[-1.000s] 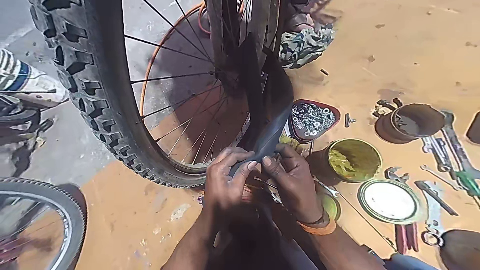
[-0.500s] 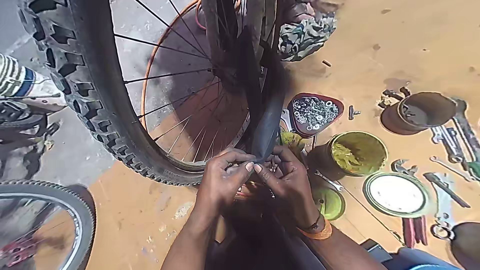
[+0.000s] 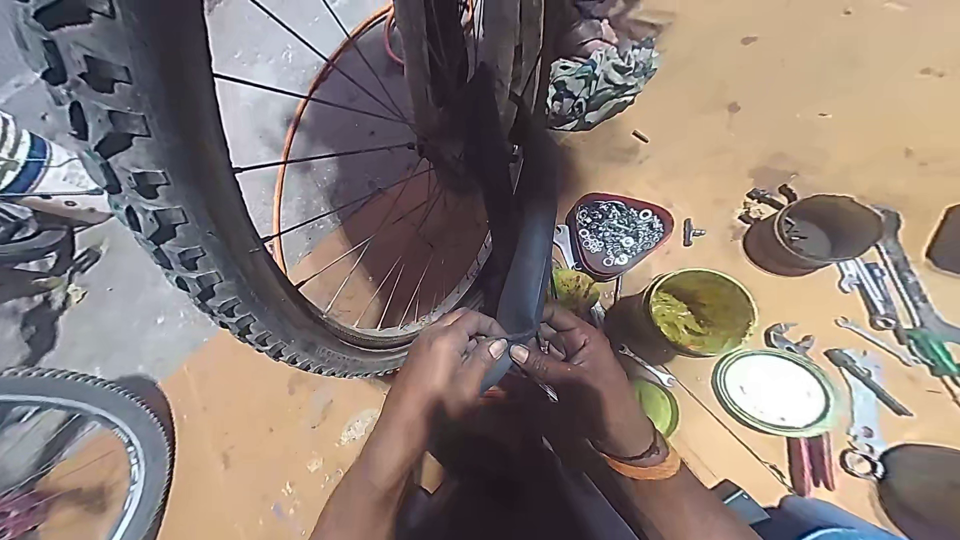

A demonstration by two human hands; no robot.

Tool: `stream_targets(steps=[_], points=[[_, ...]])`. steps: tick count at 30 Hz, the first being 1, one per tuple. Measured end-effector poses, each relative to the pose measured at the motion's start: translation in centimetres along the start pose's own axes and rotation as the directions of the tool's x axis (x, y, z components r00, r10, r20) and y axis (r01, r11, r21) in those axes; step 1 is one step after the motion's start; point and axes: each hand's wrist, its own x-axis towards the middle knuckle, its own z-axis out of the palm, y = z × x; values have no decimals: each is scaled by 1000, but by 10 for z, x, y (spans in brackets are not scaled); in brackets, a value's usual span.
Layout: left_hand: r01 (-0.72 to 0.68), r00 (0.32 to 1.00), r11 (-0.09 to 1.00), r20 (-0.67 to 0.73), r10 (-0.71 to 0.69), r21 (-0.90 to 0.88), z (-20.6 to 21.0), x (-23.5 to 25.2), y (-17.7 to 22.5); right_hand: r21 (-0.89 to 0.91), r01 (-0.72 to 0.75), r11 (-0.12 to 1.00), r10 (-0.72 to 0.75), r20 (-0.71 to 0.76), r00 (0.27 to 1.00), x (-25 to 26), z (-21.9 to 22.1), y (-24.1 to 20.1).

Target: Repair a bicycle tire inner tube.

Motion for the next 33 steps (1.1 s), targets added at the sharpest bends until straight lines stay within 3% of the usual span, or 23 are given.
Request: stream_targets(steps=[3, 4, 6, 8, 10, 12, 16, 20, 25, 28, 31, 33], points=[[-63, 997, 982, -21, 68, 178, 1, 2, 8, -78, 4, 997, -7, -33, 999, 0, 1, -6], [-71, 997, 989, -31, 76, 126, 2, 3, 7, -74, 17, 997, -19, -27, 999, -1, 1, -7], [-44, 999, 981, -32, 38, -190, 3, 6, 1, -3, 48, 999, -48, 11, 999, -1, -1, -7], [32, 999, 827, 4, -35, -561, 6, 8, -1, 91, 59, 994, -63, 46, 997, 1, -1, -5], [76, 996, 656, 33, -78, -751, 10, 8, -1, 169, 47, 985, -61, 78, 995, 4, 0, -3], [90, 995, 573, 50, -85, -814, 12, 8, -3, 223, 24, 974, -46, 96, 994, 6, 1, -3], [67, 997, 507, 32, -77, -859, 9, 5, -4, 262, 16, 965, -47, 113, 993, 9, 6, -4], [14, 996, 427, -26, -87, -904, 8, 2, -7, 200, 45, 979, -51, 26, 998, 10, 6, -2], [18, 995, 439, -27, -96, -898, 16, 1, -14, 27, 29, 999, -31, 62, 998, 12, 4, 8], [28, 987, 488, -55, -153, -873, 20, -1, -14, 34, -16, 999, 13, 84, 996, 12, 4, 5], [-8, 972, 691, -169, -166, -722, 20, -1, -17, 56, -26, 998, 22, 75, 997, 13, 5, 4], [-32, 936, 895, -327, -129, -445, 21, -4, -14, 74, -29, 997, 23, 74, 997, 12, 5, 7]])
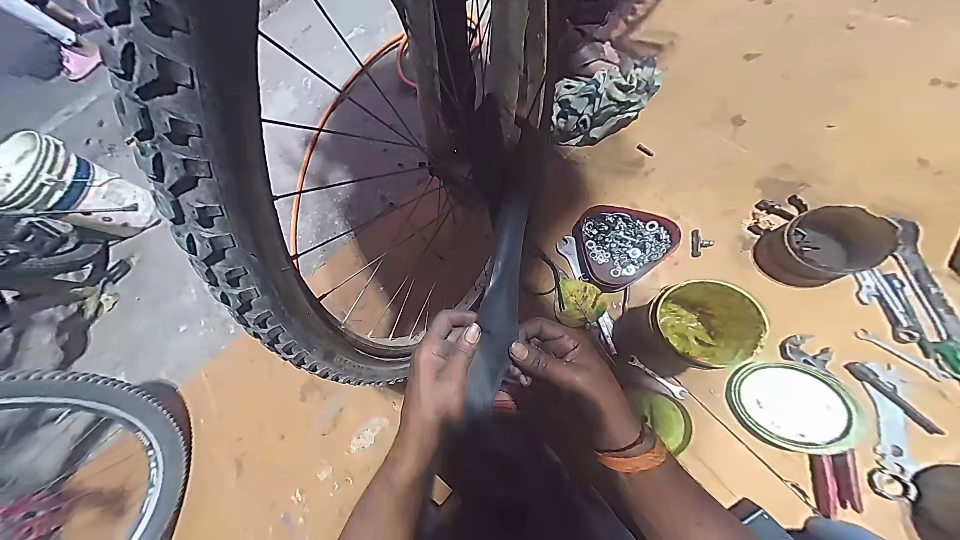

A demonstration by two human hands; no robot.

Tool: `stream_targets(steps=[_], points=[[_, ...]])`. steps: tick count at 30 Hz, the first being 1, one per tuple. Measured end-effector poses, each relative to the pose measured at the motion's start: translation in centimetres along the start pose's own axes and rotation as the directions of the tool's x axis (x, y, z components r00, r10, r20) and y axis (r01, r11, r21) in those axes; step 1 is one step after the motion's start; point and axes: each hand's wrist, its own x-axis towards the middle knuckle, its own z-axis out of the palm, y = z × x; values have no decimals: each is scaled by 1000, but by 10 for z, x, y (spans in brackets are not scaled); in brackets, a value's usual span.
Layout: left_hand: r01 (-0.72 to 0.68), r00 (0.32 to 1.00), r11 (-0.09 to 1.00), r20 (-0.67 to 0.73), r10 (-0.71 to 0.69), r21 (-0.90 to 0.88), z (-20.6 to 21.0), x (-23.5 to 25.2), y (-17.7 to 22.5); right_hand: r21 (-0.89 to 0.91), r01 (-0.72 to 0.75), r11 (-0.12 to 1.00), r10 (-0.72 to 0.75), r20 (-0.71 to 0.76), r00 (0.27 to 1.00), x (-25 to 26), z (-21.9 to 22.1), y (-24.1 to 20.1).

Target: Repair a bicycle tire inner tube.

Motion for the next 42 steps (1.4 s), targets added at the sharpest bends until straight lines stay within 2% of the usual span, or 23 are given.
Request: stream_targets(steps=[1, 3, 5, 6, 8, 10, 14, 19, 26, 29, 31, 35, 39, 40, 42], points=[[-96, 991, 972, -73, 114, 215, 2, -3, 1, 7, 0, 1000, 0, -2, 1000, 0, 0, 0], [-285, 899, 790, -135, 418, 543, 7, -7, 3, 18, -8, 1000, 8, 2, 1000, -2, 3, -2], [-380, 809, 635, -91, 581, 673, 10, -7, 3, 22, -1, 1000, 1, 10, 1000, -3, 5, -3], [-407, 809, 616, -46, 585, 675, 11, -8, 3, 33, 13, 999, -13, 7, 1000, -4, 5, -4], [-465, 826, 634, 45, 562, 617, 11, -10, 1, 51, 45, 998, -45, 8, 999, -5, 5, -4], [-473, 845, 697, 55, 531, 539, 10, -10, 0, 47, 50, 998, -51, 13, 999, -6, 3, -4], [-406, 899, 839, -7, 438, 363, 6, -6, 0, 89, 38, 995, -41, 25, 999, -6, 4, -5], [-320, 947, 924, 68, 313, 207, 1, -3, 6, 77, 50, 996, -52, 25, 998, -6, 3, -6], [-253, 964, 927, 154, 217, 276, -4, -2, 8, 73, 28, 997, -26, -31, 999, -11, 7, -1], [-149, 976, 981, 175, 126, 122, -4, -5, 13, 96, 36, 995, -33, -25, 999, -11, 10, -2], [-64, 973, 995, 219, 78, -71, -2, -6, 14, 119, 15, 993, -14, -2, 1000, -12, 10, -6], [129, 954, 914, 300, -8, -384, 2, -6, 18, 194, -13, 981, 2, 55, 998, -10, 11, -10], [149, 948, 887, 318, -3, -436, 4, -5, 20, 237, -21, 971, -2, 93, 996, -7, 13, -14], [136, 950, 894, 313, 5, -427, 4, -5, 20, 205, 2, 979, -18, 78, 997, -6, 14, -15], [104, 960, 923, 281, 5, -370, 4, -5, 21, 21, 76, 997, -76, -4, 997, -7, 17, -16]])
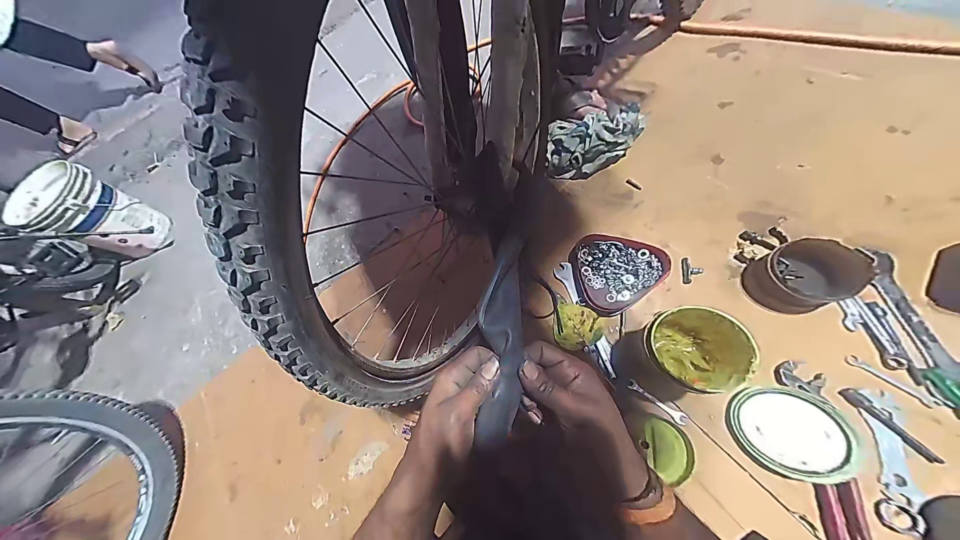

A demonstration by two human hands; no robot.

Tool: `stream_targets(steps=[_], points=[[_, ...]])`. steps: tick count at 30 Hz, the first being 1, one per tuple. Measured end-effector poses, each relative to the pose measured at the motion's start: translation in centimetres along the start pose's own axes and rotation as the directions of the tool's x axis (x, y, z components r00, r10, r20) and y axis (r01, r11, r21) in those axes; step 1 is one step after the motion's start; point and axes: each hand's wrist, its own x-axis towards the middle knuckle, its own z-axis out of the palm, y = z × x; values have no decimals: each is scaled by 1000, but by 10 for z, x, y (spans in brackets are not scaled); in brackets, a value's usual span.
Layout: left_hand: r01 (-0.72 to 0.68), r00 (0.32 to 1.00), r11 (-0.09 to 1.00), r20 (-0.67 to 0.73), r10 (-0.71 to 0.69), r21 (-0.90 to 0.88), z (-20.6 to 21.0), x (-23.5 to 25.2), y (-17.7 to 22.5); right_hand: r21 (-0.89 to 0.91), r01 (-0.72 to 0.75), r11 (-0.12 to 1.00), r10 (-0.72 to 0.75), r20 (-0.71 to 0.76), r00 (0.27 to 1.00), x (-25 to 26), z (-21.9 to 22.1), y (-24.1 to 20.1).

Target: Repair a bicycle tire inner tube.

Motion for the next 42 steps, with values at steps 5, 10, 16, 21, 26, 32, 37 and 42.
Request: stream_targets(steps=[5, 10, 16, 21, 26, 32, 37, 42], points=[[-43, 991, 941, -103, 82, 337, 2, -4, -1, -409, 90, 908, -107, -21, 994, -7, 3, -9], [-29, 999, 932, -28, 42, 362, 1, -4, 0, -141, -6, 990, 11, 38, 999, -6, -5, -2], [77, 997, 990, -14, -76, 114, 0, -1, -5, 90, -156, 984, 150, 74, 986, -3, -8, 1], [65, 998, 994, -5, -65, 93, 0, 1, -8, 136, -181, 974, 170, 91, 981, -1, -11, 0], [69, 998, 995, -12, -68, 72, 0, 1, -11, 187, -240, 953, 227, 86, 970, -2, -11, 0], [73, 997, 997, -14, -74, -15, 0, 0, -12, 203, -234, 951, 219, 96, 971, 0, -11, 2], [70, 997, 997, -9, -71, -30, -2, 0, -15, 205, -248, 947, 225, 131, 966, 2, -16, 4], [82, 997, 995, 0, -82, -50, -4, 2, -15, 225, -247, 942, 223, 128, 966, 3, -17, 3]])
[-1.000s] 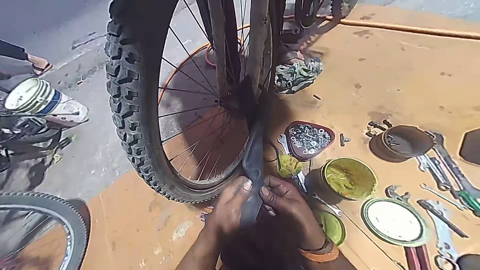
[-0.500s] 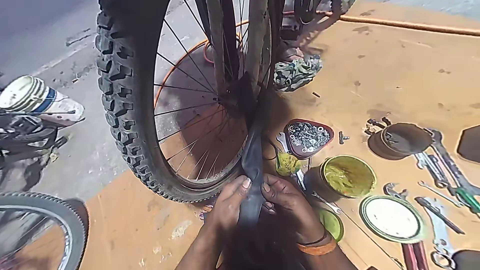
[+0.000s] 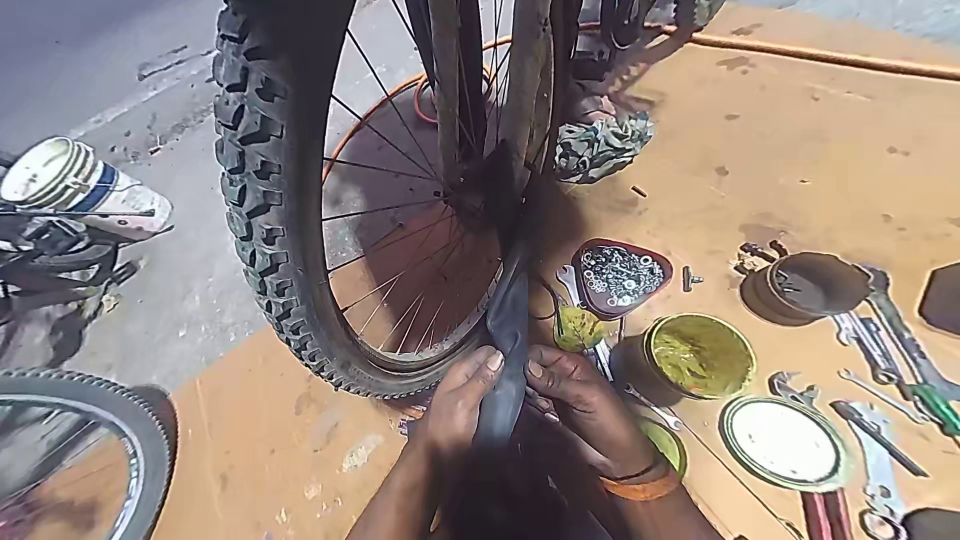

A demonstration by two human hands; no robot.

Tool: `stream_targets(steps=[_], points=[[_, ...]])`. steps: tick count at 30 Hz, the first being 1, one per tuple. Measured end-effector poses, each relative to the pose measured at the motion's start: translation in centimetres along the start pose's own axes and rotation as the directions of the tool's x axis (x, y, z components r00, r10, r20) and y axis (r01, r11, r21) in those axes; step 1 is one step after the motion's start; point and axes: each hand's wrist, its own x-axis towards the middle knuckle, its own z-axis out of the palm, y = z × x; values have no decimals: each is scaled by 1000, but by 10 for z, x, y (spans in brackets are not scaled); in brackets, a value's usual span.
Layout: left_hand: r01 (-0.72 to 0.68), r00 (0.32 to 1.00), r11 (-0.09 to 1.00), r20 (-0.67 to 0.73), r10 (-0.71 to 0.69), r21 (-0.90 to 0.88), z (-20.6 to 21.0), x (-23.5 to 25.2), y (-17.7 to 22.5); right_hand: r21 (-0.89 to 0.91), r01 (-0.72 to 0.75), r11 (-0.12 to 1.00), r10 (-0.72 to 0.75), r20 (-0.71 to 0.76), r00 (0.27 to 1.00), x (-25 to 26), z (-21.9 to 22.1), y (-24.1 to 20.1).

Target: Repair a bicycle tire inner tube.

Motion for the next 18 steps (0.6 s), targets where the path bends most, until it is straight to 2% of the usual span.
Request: stream_targets(steps=[4, 7, 13, 18], points=[[-35, 999, 999, 5, 35, 15, -2, 1, -6, -48, 21, 999, -23, -45, 999, 0, 1, 2], [-36, 999, 993, -3, 37, 109, -4, 0, -5, -200, 74, 977, -91, -77, 993, -3, 2, 3], [-65, 997, 972, -27, 73, 227, -3, -2, -4, -488, 135, 862, -180, -46, 983, -6, 8, -2], [-72, 992, 939, -75, 103, 336, 1, -3, -7, -674, 52, 737, -185, -126, 975, 0, 12, -3]])
